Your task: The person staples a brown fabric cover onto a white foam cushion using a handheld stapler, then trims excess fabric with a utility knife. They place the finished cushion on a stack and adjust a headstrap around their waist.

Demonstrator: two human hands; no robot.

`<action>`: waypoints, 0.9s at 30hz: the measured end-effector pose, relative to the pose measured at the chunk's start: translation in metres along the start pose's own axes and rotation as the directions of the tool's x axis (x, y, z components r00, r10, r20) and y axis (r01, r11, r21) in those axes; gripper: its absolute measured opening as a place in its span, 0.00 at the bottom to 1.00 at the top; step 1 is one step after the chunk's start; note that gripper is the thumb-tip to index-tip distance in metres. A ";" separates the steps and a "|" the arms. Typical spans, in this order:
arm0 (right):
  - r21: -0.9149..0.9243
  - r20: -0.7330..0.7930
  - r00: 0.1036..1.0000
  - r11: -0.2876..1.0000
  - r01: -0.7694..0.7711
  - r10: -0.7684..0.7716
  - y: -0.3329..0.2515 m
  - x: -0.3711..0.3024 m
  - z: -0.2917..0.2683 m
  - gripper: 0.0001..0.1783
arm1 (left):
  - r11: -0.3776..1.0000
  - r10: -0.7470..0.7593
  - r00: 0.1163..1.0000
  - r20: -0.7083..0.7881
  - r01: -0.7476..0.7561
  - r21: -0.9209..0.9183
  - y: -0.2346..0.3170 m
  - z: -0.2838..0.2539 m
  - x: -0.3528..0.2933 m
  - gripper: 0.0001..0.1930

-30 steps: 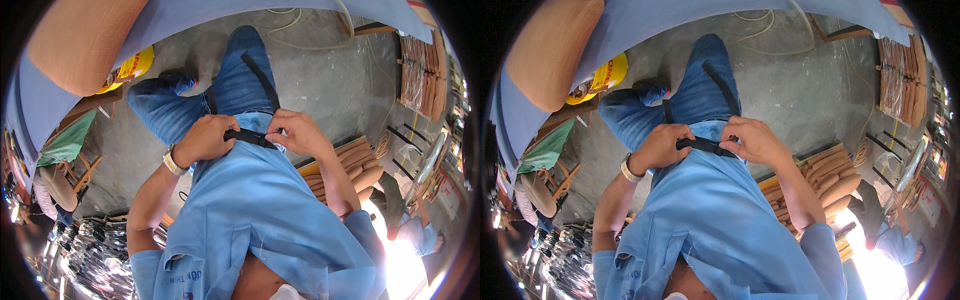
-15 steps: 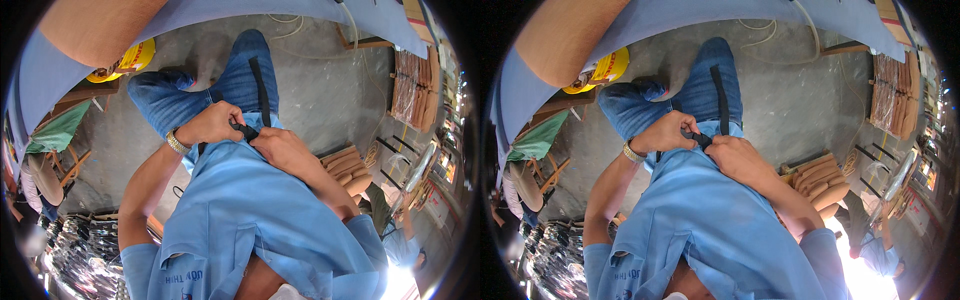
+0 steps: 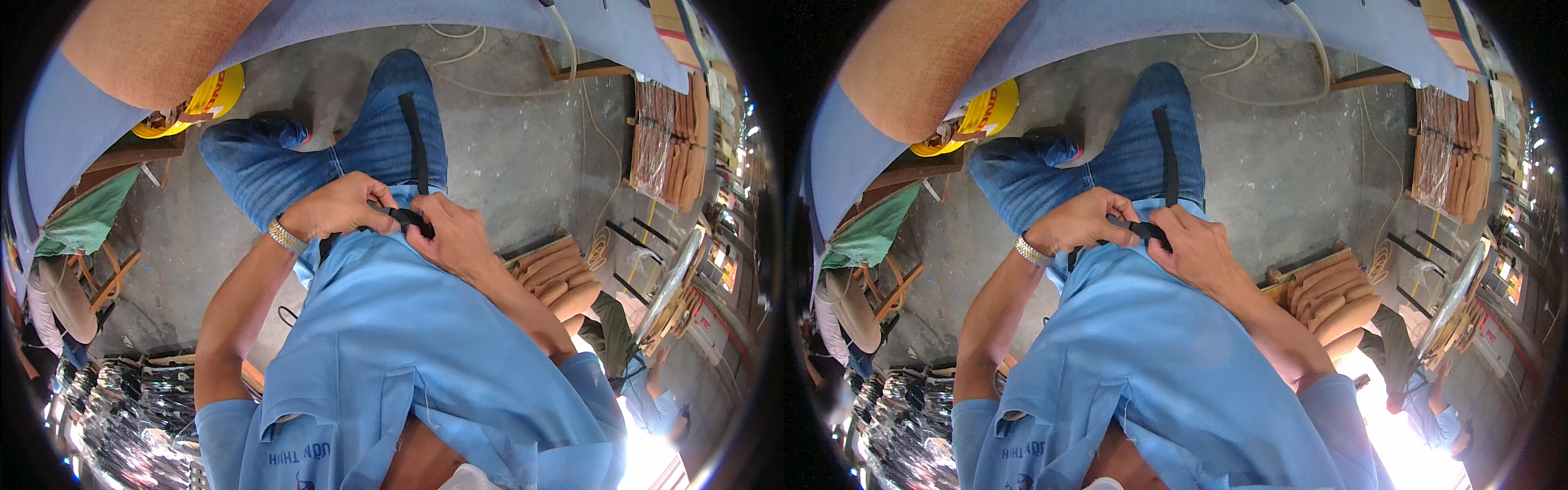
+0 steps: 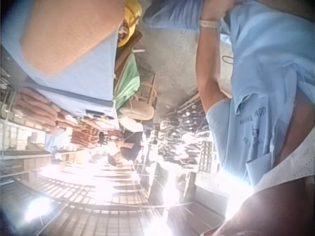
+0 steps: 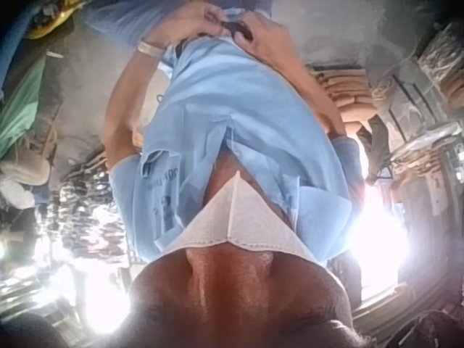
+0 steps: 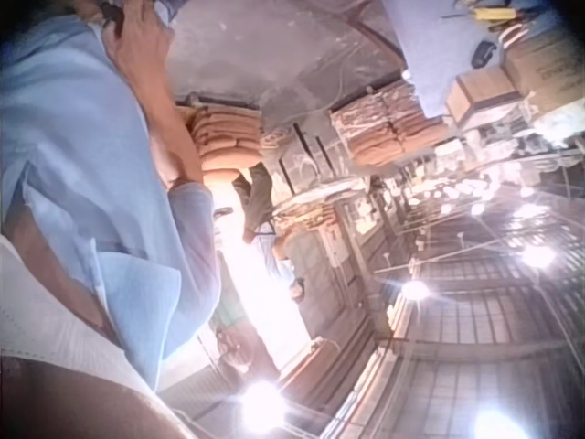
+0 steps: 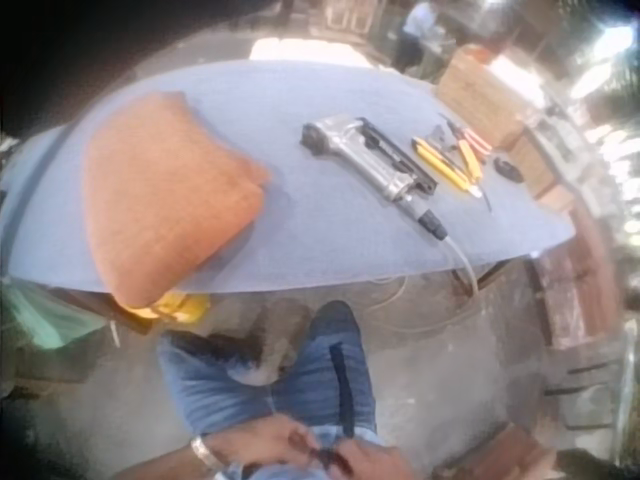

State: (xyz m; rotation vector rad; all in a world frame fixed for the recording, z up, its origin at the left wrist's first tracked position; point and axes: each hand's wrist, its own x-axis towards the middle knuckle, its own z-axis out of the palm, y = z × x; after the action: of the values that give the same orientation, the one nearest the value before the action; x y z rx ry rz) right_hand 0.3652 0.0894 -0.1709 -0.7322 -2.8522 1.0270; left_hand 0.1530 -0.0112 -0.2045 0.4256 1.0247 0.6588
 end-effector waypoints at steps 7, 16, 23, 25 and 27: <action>0.111 -0.102 0.993 0.993 -0.043 0.054 0.011 -0.011 0.010 0.13 | 0.992 0.091 0.995 -0.037 -0.087 0.095 -0.004 0.007 0.005 0.13; 0.262 0.234 0.968 0.953 -0.150 0.088 0.037 -0.003 -0.047 0.10 | 0.981 0.045 0.997 -0.068 -0.031 0.193 -0.005 -0.003 -0.001 0.12; 0.126 0.148 0.989 0.992 -0.026 0.007 0.074 0.033 -0.012 0.07 | 0.861 0.275 0.961 0.014 -0.253 0.441 -0.005 0.001 0.008 0.12; 0.142 0.167 0.986 0.990 -0.008 -0.016 0.079 0.036 -0.004 0.07 | 0.819 0.335 0.940 -0.059 -0.260 0.511 -0.005 0.004 0.004 0.13; 0.123 0.193 0.980 0.992 0.023 -0.046 0.076 0.035 0.001 0.06 | 0.836 0.275 0.960 -0.058 -0.209 0.507 0.002 0.005 -0.004 0.13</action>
State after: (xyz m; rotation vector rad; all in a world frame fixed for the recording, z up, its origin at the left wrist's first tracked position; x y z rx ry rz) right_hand 0.3656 0.1554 -0.2226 -0.6014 -2.9170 1.3226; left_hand 0.1556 -0.0127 -0.1986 0.9916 1.2797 0.6484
